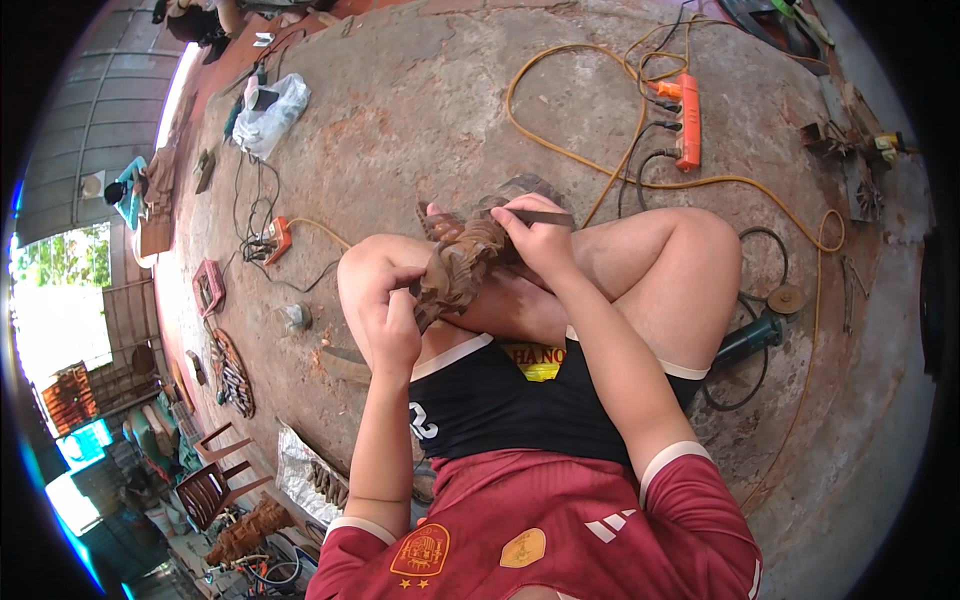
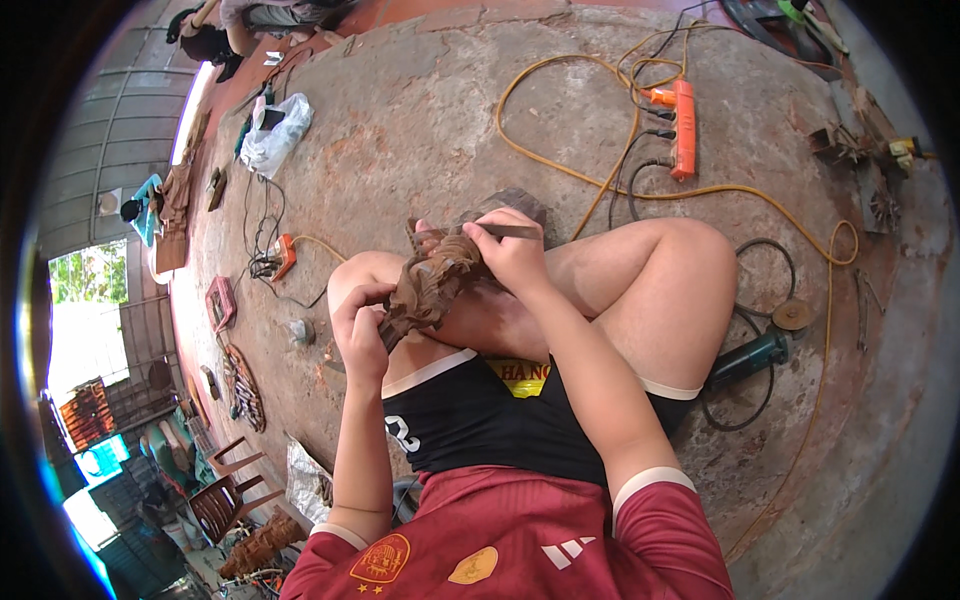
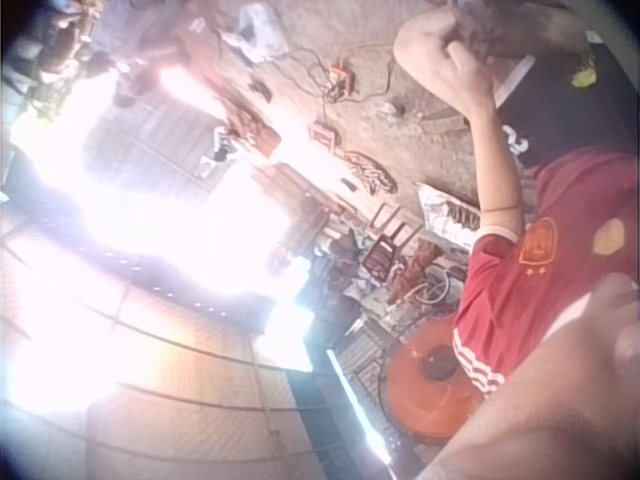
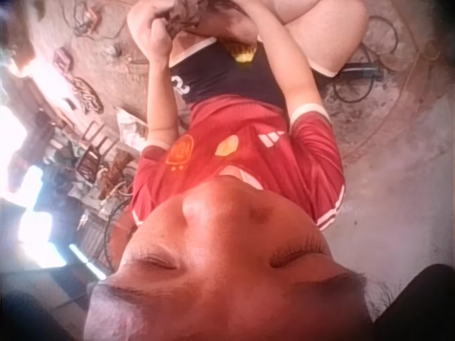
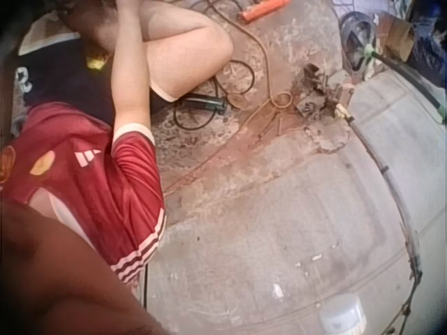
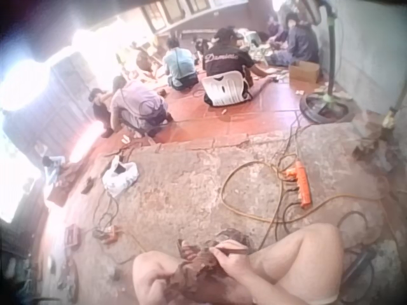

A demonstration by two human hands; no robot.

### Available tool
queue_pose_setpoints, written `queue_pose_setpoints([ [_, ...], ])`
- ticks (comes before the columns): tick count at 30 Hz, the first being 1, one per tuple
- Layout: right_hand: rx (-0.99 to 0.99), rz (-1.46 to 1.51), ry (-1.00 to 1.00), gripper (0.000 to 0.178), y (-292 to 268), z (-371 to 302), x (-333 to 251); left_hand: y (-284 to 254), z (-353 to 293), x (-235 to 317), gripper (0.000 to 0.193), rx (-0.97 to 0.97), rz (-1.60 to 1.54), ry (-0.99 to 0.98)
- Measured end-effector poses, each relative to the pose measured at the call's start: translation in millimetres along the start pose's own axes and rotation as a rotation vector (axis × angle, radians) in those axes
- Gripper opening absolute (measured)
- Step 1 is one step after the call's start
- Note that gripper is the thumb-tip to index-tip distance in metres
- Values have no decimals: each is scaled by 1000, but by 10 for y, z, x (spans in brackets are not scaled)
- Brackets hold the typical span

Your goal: The person sits cross-legged on the floor and carves a piece of wood using a chisel. They hold the wood with their left hand and use the chisel with their right hand to shape the object, occasionally rotating it to work on different sides.

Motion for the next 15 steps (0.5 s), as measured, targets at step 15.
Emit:
queue_pose_setpoints([
  [15, -101, 207, 313, 24, 37, -66, 144, -53, -7, -75, 37, -8, 38, -77],
])
Point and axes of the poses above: each hand's wrist, its own z-axis towards the middle knuckle, its own y-axis out of the palm, x = y × z, the point moved 4 cm from there along z, towards the middle knuckle, and after that the axes turned 15 degrees about -y, right-handed, at the moved point
